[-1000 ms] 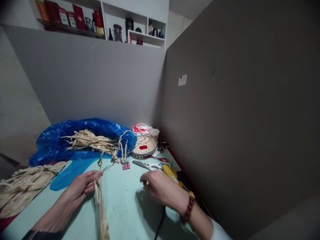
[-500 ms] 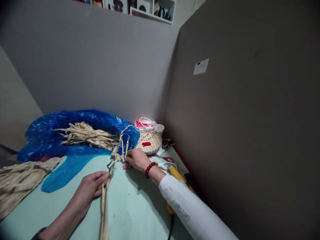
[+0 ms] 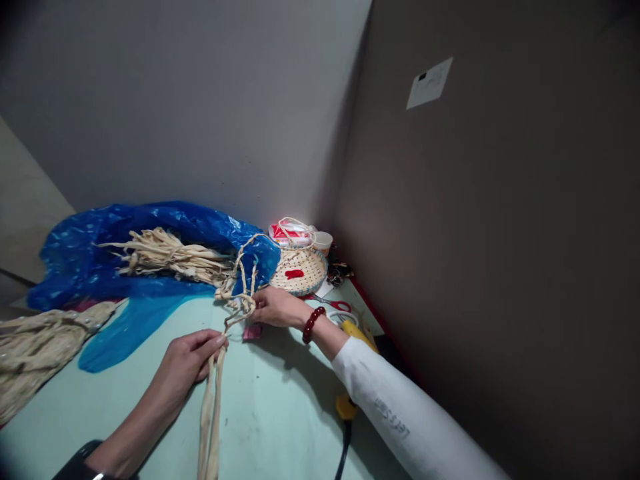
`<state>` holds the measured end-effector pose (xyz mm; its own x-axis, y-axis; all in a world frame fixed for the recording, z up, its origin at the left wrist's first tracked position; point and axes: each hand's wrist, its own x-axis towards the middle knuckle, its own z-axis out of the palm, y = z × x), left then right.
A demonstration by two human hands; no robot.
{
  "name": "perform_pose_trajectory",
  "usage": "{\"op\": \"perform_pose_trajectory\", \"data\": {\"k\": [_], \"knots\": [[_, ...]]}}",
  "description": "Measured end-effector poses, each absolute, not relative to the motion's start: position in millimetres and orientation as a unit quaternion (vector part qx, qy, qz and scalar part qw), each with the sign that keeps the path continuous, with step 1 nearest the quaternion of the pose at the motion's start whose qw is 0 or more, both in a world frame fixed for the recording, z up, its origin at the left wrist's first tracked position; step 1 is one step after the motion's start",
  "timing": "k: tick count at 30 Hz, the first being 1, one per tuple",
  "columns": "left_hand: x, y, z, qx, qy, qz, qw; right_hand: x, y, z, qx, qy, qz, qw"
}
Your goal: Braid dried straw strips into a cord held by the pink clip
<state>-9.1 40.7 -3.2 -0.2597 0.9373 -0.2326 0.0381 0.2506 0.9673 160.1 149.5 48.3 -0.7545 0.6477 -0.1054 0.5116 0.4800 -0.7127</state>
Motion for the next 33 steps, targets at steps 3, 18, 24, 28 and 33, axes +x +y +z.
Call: {"op": "perform_pose_trajectory", "data": {"k": [3,18,24,28,33], "knots": [[-7,42,-3,0.389,0.636,0.478,0.464,162,143,51,-0.339,-0.852,0.389,0.090],[-6,39,0,0.432,0.632,0.454,0.456,173,121,37,-0.317,-0.796,0.502,0.122],[-10,38,-4,0.503,0.647,0.417,0.392,174,115,31,-0.309,-0.788,0.510,0.153],[-10,37,-2,0.536,0.657,0.396,0.353,175,109,24,-0.323,-0.778,0.502,0.194],[-9,36,1,0.558,0.668,0.367,0.328,175,101,22,-0.346,-0.776,0.479,0.220]]}}
